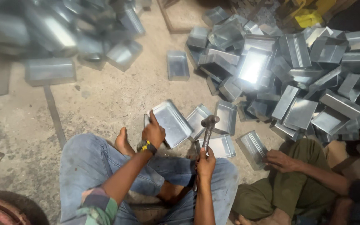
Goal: The person hammers the edges and corners of several rectangular metal trays by hand using a hammer while sitting on the floor.
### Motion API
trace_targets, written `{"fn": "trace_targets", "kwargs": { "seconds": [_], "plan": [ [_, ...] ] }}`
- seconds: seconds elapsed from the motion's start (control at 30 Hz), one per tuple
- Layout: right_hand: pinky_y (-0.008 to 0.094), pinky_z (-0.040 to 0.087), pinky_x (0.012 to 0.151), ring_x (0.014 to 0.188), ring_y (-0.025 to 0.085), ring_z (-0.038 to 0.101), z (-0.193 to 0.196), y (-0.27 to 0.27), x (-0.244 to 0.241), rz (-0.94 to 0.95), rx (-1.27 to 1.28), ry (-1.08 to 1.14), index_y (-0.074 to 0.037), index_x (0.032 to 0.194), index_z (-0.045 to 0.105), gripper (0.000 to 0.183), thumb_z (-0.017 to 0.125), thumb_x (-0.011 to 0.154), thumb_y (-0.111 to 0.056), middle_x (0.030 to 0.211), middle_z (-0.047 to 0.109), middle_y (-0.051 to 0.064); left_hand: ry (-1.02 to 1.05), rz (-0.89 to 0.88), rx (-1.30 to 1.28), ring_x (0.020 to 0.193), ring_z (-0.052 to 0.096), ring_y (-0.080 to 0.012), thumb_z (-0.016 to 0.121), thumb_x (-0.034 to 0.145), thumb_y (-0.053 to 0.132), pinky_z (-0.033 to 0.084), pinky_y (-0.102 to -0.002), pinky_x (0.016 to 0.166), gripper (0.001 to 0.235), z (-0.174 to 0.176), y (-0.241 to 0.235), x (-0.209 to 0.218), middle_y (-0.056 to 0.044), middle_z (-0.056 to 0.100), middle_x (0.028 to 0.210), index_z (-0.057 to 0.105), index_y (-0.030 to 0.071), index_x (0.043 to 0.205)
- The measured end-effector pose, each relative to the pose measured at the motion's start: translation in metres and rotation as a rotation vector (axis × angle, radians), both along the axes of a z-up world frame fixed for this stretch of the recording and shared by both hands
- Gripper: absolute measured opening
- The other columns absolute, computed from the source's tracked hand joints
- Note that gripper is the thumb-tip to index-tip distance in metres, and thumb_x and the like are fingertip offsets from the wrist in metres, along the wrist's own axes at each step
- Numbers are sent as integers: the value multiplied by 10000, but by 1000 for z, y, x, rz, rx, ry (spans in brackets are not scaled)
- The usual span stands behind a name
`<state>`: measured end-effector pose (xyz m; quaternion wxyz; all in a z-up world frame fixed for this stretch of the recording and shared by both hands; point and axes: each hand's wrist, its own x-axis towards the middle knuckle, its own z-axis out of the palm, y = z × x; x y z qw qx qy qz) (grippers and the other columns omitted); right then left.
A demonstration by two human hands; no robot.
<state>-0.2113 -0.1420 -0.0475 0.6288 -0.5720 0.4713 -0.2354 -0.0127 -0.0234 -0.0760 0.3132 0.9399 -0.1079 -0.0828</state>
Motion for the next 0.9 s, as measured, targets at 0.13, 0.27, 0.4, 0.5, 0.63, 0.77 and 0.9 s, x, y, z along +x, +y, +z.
{"fn": "trace_targets", "kwargs": {
  "seconds": [0.13,0.27,0.4,0.5,0.63,0.77,0.9],
  "plan": [
    [267,307,368,416,82,404,1,0,-4,20,-11,17,-58,1290,622,367,602,1005,-289,580,491,3,-102,-312,85,971,681,-359,546,954,265,542,-520,863,615,5,5,-32,-177,692,1062,437,55,1522],
    [260,311,367,416,73,411,14,5,1,46,-36,6,-46,1294,614,366,580,1011,-275,574,497,1,-382,-476,133,1433,311,-389,539,884,417,221,-614,1148,762,9,-3,-7,-235,389,1534,379,6,1506],
    [242,310,371,423,57,394,43,13,0,142,-101,-155,-43,1338,583,392,577,1011,-259,577,469,-21,-259,-443,186,1542,37,-396,519,836,502,-1,-630,1190,932,4,-20,22,-210,101,1671,263,-13,1569],
    [228,300,379,428,50,391,68,27,-5,185,-183,-290,-25,1353,568,404,553,1040,-280,570,461,-23,-330,-562,118,1557,66,-394,522,859,490,2,-623,1210,918,4,-29,48,-209,146,1673,261,-19,1577],
    [218,318,393,451,47,428,97,37,-21,230,-432,-399,-2,1403,542,452,556,1050,-285,589,495,-26,-336,-461,267,1577,61,-404,567,830,523,10,-553,1267,986,7,-43,58,-241,118,1690,258,-34,1583],
    [206,325,430,507,47,449,84,37,-25,224,-437,-511,18,1449,511,484,563,1060,-264,661,525,-6,-252,-335,249,1576,41,-408,607,770,519,10,-527,1258,1074,7,-41,57,-239,85,1707,236,-53,1600],
    [213,418,479,536,59,505,23,17,9,199,-447,-130,13,1422,557,450,587,1054,-244,669,563,25,-196,-388,296,1569,-32,-374,609,752,523,-37,-622,1218,1101,10,-42,59,-195,17,1709,175,-16,1608]
  ]
}}
